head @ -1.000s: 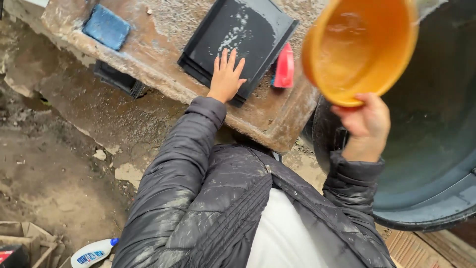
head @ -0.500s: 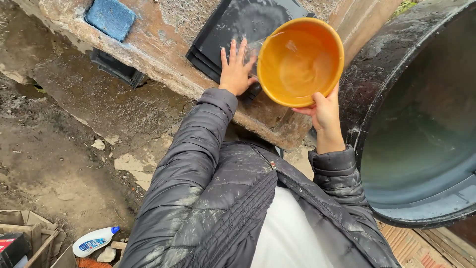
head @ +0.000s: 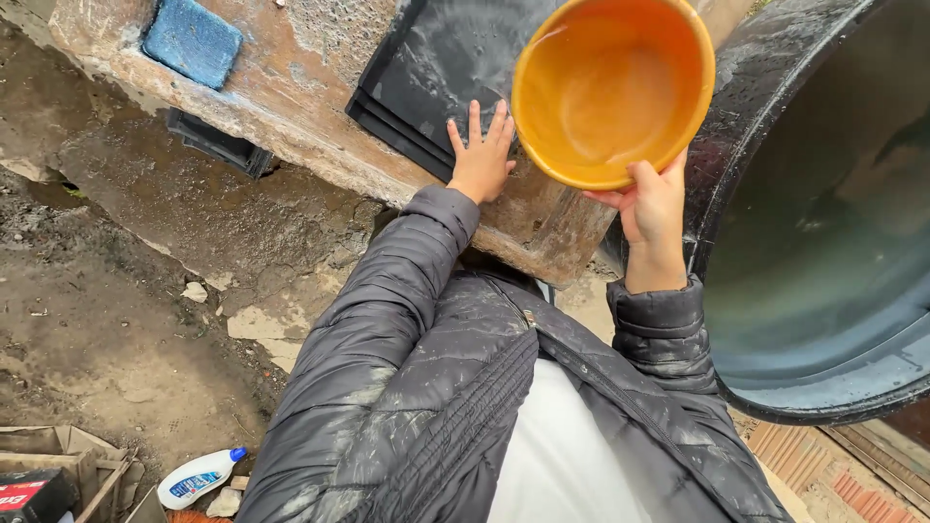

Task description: The person is washing various black plastic trays and an orange bowl in an outdoor sink area.

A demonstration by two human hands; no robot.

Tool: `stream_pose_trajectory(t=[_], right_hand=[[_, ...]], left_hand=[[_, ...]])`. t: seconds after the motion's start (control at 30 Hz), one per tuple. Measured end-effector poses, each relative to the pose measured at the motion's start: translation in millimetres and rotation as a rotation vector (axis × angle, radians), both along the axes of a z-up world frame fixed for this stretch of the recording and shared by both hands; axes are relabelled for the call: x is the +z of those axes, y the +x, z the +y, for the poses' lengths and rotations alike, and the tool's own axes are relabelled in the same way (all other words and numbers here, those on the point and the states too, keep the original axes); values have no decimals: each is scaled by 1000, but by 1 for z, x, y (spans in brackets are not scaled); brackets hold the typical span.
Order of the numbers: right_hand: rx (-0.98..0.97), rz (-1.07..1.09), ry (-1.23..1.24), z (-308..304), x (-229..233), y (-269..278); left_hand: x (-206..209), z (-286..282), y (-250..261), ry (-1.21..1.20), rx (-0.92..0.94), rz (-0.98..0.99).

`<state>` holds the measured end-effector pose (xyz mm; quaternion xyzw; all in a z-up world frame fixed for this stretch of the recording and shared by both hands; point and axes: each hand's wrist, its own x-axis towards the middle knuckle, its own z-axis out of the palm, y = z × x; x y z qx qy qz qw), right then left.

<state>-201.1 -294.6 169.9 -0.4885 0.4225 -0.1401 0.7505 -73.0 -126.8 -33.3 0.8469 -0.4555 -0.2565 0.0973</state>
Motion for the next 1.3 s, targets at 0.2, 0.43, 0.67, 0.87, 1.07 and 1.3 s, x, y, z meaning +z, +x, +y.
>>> stream_pose_trajectory(t=[0.2, 0.43, 0.67, 0.87, 1.07, 1.3], right_hand=[[-17, -18, 60, -17, 14, -8], [-72, -170, 10, -38, 49, -9], [-51, -262, -65, -49, 68, 18], [45, -288, -94, -35, 71, 73], [130, -285, -163, -29, 63, 111], [100, -243, -233, -58, 30, 143]], left_hand=[[23, -3, -3, -239, 100, 227], [105, -2, 34, -539, 176, 554], [144, 0, 118, -717, 349, 588], [162, 8, 165, -839, 321, 376], [154, 2, 188, -418, 292, -109], [108, -12, 202, -315, 321, -527]])
